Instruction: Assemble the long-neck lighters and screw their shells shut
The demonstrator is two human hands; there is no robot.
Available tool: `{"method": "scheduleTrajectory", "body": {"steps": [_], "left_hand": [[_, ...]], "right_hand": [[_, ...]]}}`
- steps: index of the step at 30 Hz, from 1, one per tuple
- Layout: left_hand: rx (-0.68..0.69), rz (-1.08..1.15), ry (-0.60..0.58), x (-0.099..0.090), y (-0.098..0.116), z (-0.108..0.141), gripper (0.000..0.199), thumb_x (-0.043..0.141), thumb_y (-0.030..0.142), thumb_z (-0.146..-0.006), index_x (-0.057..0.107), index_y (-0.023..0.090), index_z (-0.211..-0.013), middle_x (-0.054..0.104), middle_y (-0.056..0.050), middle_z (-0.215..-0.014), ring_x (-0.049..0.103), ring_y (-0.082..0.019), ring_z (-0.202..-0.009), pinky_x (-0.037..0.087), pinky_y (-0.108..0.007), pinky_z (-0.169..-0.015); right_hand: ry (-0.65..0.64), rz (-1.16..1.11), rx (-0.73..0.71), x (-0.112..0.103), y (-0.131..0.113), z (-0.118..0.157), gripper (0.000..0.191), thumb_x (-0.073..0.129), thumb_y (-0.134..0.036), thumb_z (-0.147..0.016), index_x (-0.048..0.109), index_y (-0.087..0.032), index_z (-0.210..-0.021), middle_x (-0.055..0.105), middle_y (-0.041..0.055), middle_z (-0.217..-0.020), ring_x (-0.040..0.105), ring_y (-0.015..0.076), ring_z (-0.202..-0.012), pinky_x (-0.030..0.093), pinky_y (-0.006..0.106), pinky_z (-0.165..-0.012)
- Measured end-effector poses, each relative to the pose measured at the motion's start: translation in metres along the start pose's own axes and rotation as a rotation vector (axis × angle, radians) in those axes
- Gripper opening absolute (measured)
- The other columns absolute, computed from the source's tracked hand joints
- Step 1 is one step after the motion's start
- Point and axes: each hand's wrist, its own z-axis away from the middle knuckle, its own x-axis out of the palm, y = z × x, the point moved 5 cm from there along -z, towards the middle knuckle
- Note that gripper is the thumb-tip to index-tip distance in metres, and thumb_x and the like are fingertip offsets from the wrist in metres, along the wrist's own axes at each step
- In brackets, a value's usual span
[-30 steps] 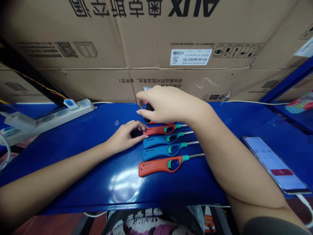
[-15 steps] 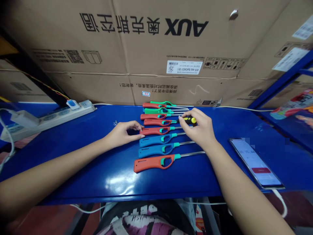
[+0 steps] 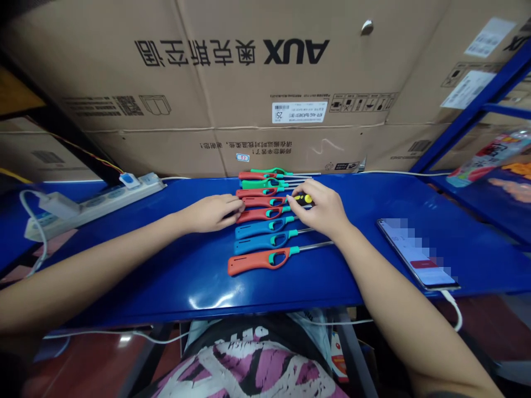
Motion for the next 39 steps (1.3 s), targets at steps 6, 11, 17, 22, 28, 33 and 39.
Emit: {"method": "scheduleTrajectory", "body": {"steps": [6, 11, 17, 22, 28, 33, 39], "left_hand": [[0.11, -0.215, -0.112, 0.007, -0.002, -0.009, 0.025, 0.041, 0.027, -0.103, 0.062, 0.016, -0.098, 0.068, -0.011, -0.092, 0.062, -0.022, -0.075, 0.045, -0.033, -0.068], [0.168, -0.293, -0.155, 0.007, -0.001, -0.019, 0.028, 0.041, 0.024, -0.103, 0.064, 0.017, -0.089, 0.069, -0.01, -0.088, 0.062, -0.02, -0.074, 0.043, -0.031, -0.064], [0.193, -0.32, -0.168, -0.002, 0.006, -0.022, 0.033, 0.04, 0.027, -0.104, 0.069, 0.017, -0.091, 0.072, -0.011, -0.097, 0.066, -0.022, -0.083, 0.046, -0.031, -0.067], [0.137, -0.304, -0.163, -0.001, 0.005, -0.02, 0.026, 0.046, 0.028, -0.101, 0.067, 0.017, -0.092, 0.073, -0.01, -0.09, 0.066, -0.021, -0.074, 0.048, -0.031, -0.066], [0.076, -0.286, -0.146, 0.002, -0.004, -0.017, 0.029, 0.047, 0.03, -0.103, 0.064, 0.018, -0.084, 0.073, -0.007, -0.082, 0.068, -0.02, -0.071, 0.047, -0.031, -0.064], [0.104, -0.247, -0.154, -0.001, -0.013, -0.02, 0.024, 0.053, 0.033, -0.103, 0.063, 0.019, -0.087, 0.073, -0.006, -0.086, 0.069, -0.021, -0.075, 0.047, -0.032, -0.064], [0.254, -0.338, -0.14, 0.003, -0.019, -0.019, 0.021, 0.047, 0.022, -0.105, 0.06, 0.018, -0.09, 0.071, -0.006, -0.083, 0.065, -0.022, -0.069, 0.037, -0.036, -0.054]], "right_hand": [[-0.01, 0.015, 0.015, 0.003, 0.003, 0.001, 0.013, 0.065, -0.031, -0.091, 0.063, -0.022, -0.082, 0.069, 0.0045, -0.079, 0.065, 0.0196, -0.073, 0.05, 0.032, -0.068], [-0.031, 0.015, 0.02, 0.007, 0.001, 0.003, 0.013, 0.064, -0.031, -0.092, 0.064, -0.022, -0.082, 0.071, 0.0044, -0.08, 0.065, 0.0196, -0.073, 0.05, 0.032, -0.069], [-0.018, 0.002, 0.027, 0.01, 0.0, 0.003, 0.015, 0.063, -0.032, -0.093, 0.063, -0.022, -0.081, 0.07, 0.0043, -0.079, 0.065, 0.0195, -0.072, 0.05, 0.033, -0.069], [0.058, -0.008, 0.055, 0.006, -0.003, 0.003, 0.011, 0.064, -0.028, -0.092, 0.063, -0.023, -0.082, 0.07, 0.0035, -0.078, 0.066, 0.0192, -0.072, 0.05, 0.032, -0.068], [0.113, -0.002, 0.159, 0.0, -0.002, 0.001, 0.01, 0.067, -0.023, -0.091, 0.063, -0.024, -0.081, 0.067, 0.0008, -0.075, 0.063, 0.0169, -0.067, 0.048, 0.031, -0.062], [0.085, -0.005, 0.194, 0.003, 0.005, 0.001, 0.01, 0.071, -0.018, -0.088, 0.064, -0.024, -0.084, 0.064, -0.0015, -0.072, 0.059, 0.0137, -0.061, 0.045, 0.029, -0.057], [0.064, -0.011, 0.25, 0.003, 0.024, 0.0, 0.009, 0.072, -0.018, -0.087, 0.066, -0.025, -0.086, 0.062, -0.0023, -0.07, 0.055, 0.0127, -0.056, 0.042, 0.03, -0.053]]}}
